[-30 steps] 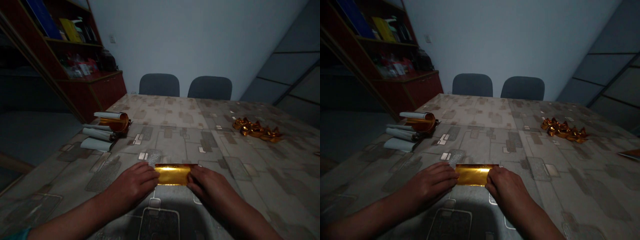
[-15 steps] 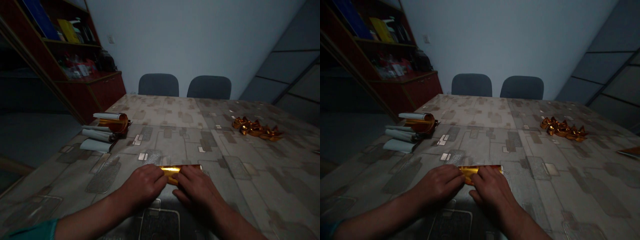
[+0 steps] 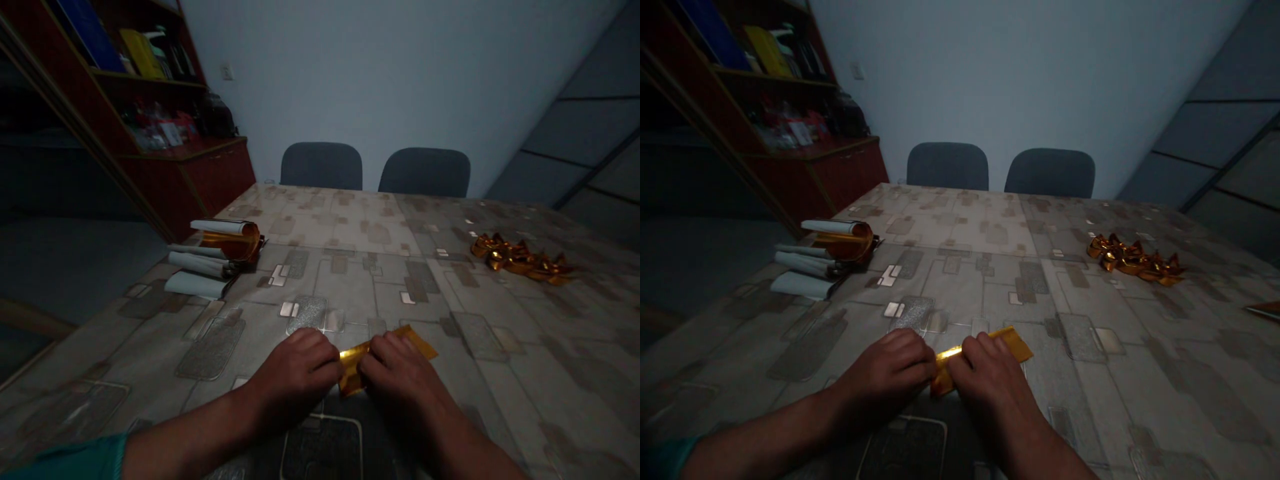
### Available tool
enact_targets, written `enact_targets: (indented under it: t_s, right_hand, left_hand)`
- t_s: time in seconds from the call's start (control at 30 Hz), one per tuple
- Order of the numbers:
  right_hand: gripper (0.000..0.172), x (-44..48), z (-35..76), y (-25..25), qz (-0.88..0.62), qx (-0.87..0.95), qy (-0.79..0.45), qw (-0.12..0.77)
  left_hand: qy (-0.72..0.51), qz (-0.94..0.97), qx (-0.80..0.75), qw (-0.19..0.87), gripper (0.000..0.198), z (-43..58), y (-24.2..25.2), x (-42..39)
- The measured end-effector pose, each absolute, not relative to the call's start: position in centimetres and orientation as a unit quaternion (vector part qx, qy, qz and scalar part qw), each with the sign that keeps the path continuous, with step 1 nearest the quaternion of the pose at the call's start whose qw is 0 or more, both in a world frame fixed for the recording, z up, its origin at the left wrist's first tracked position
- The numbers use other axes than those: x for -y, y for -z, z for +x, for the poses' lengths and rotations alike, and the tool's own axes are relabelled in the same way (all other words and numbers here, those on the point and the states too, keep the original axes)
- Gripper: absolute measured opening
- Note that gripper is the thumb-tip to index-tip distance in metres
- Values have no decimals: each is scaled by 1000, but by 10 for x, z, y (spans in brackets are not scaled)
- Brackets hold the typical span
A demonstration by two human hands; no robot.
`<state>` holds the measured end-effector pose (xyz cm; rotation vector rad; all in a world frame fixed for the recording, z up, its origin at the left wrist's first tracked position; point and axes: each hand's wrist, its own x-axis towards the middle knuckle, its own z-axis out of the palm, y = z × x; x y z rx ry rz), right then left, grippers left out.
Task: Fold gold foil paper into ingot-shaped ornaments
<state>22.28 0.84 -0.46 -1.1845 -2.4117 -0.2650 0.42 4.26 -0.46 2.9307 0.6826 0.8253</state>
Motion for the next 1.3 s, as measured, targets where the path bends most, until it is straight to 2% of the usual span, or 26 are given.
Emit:
enact_targets:
  t_s: [0.27, 0.43, 0.63, 0.8, 1.0, 1.3]
  right_hand:
    - [5, 12, 219, -13, -508, 833, -147, 162]
    - [18, 12, 217, -10, -518, 805, -203, 204]
    - [19, 9, 219, -13, -517, 795, -234, 214]
    - [14, 5, 218, -15, -526, 785, -241, 224]
    - [31, 0, 218, -9, -559, 772, -207, 219]
    - [26, 1, 221, -2, -569, 777, -154, 222]
  left_hand:
    - [-220, 923, -289, 126, 16, 5, -2, -37]
    - [-197, 904, -326, 196, 8, 4, -4, -39]
    - [-181, 901, -325, 221, 9, 3, -9, -48]
    - [-163, 900, -323, 242, 6, 7, -13, -57]
    - [-154, 899, -320, 255, 8, 8, -14, -59]
    - [-168, 896, -322, 256, 16, 5, -9, -64]
